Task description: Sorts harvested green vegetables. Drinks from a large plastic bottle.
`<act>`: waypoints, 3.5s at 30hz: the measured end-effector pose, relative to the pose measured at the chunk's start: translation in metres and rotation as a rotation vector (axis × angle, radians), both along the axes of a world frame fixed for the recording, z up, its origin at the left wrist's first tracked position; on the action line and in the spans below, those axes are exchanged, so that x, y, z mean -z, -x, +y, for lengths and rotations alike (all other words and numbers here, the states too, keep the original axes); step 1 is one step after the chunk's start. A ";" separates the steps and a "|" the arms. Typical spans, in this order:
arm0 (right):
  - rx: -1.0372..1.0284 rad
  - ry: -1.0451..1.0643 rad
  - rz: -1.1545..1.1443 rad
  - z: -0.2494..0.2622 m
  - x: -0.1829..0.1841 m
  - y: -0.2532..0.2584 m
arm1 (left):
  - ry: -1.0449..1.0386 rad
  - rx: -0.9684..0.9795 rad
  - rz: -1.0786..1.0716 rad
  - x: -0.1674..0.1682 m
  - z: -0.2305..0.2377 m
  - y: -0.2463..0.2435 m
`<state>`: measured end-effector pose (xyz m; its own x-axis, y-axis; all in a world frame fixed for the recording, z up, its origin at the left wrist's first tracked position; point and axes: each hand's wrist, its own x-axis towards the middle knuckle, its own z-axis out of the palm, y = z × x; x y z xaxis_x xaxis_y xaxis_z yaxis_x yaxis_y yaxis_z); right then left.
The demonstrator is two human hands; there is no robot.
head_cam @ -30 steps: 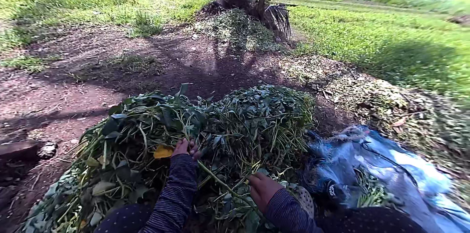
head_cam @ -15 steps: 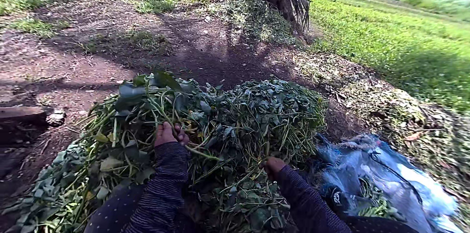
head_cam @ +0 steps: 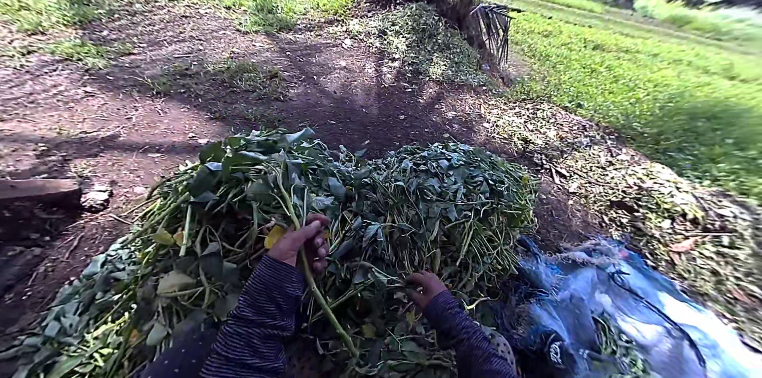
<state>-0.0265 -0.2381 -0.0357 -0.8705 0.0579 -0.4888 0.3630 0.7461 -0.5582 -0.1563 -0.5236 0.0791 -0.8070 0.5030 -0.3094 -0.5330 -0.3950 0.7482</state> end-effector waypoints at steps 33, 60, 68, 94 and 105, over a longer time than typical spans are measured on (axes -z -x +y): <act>0.624 1.052 0.159 -0.067 -0.043 -0.035 | 0.446 0.126 -0.021 0.050 0.082 -0.067; 0.881 1.094 0.197 -0.068 -0.032 -0.016 | 0.599 0.160 0.203 0.053 0.091 -0.075; 1.256 1.224 0.207 -0.085 -0.043 -0.012 | 0.528 0.093 0.159 0.051 0.094 -0.080; -0.056 0.009 -0.200 -0.086 -0.007 -0.053 | 0.639 -0.106 0.111 0.045 0.060 -0.030; 0.078 0.676 0.556 -0.059 -0.051 -0.034 | 0.627 0.052 0.116 0.009 0.062 -0.046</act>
